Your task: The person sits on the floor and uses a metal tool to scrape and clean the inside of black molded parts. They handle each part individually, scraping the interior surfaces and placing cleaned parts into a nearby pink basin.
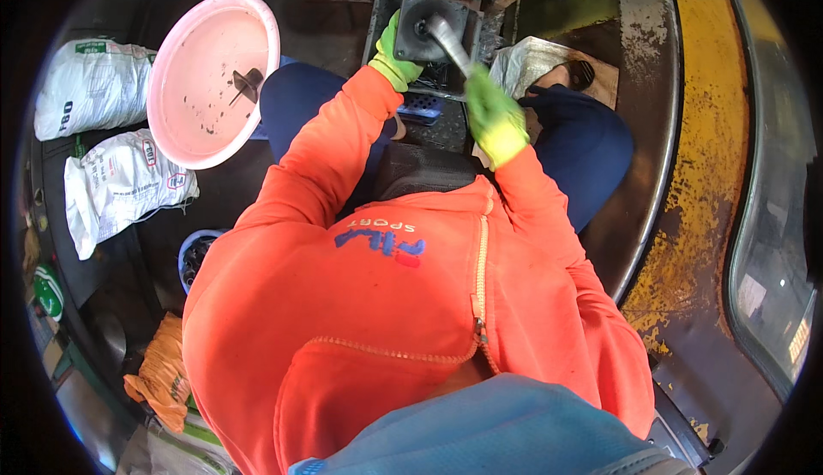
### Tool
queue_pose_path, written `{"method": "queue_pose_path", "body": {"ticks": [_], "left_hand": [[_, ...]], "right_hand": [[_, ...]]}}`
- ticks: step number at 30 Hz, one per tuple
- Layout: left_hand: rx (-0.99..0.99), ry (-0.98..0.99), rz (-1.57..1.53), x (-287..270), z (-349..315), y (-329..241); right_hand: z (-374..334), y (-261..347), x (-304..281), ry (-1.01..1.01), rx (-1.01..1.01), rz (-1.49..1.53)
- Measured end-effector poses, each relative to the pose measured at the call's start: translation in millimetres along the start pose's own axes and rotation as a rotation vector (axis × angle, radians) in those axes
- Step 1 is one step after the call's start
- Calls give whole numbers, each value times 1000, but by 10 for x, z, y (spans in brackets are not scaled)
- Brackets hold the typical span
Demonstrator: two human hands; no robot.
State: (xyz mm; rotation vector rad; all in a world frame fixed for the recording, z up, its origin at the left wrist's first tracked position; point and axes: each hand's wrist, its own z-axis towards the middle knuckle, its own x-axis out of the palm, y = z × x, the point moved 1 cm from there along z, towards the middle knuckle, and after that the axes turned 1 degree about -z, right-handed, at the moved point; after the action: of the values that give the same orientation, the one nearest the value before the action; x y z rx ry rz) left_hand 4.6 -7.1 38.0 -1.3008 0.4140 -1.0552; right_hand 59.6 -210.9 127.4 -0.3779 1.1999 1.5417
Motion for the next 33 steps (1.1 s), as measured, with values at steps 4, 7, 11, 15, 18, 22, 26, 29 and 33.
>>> {"method": "queue_pose_path", "body": {"ticks": [4, 7, 11, 15, 18, 22, 26, 29, 33], "left_hand": [[245, -79, 457, 204, -152, -317], [-153, -194, -156, 140, -130, -333], [390, -80, 797, -1, -125, -207], [-26, -160, 65, 78, -111, -38], [111, -19, 226, 164, -121, -199], [251, 7, 798, 117, -93, -539], [296, -135, 724, 152, -45, -617], [396, -12, 750, 180, -27, -572], [344, -107, 729, 151, -66, -562]], "right_hand": [[49, -17, 42, 88, 359, 220], [62, 21, -88, -27, 386, 288], [8, 137, -264, -78, 299, 341], [68, 174, -183, -61, 141, 211], [58, 84, -104, 410, 522, 73], [-19, 86, -186, -45, 265, 301], [-27, 139, -144, -157, 172, 462], [8, 114, -39, 353, 528, 286], [-47, 135, -127, -5, 366, 377]]}}
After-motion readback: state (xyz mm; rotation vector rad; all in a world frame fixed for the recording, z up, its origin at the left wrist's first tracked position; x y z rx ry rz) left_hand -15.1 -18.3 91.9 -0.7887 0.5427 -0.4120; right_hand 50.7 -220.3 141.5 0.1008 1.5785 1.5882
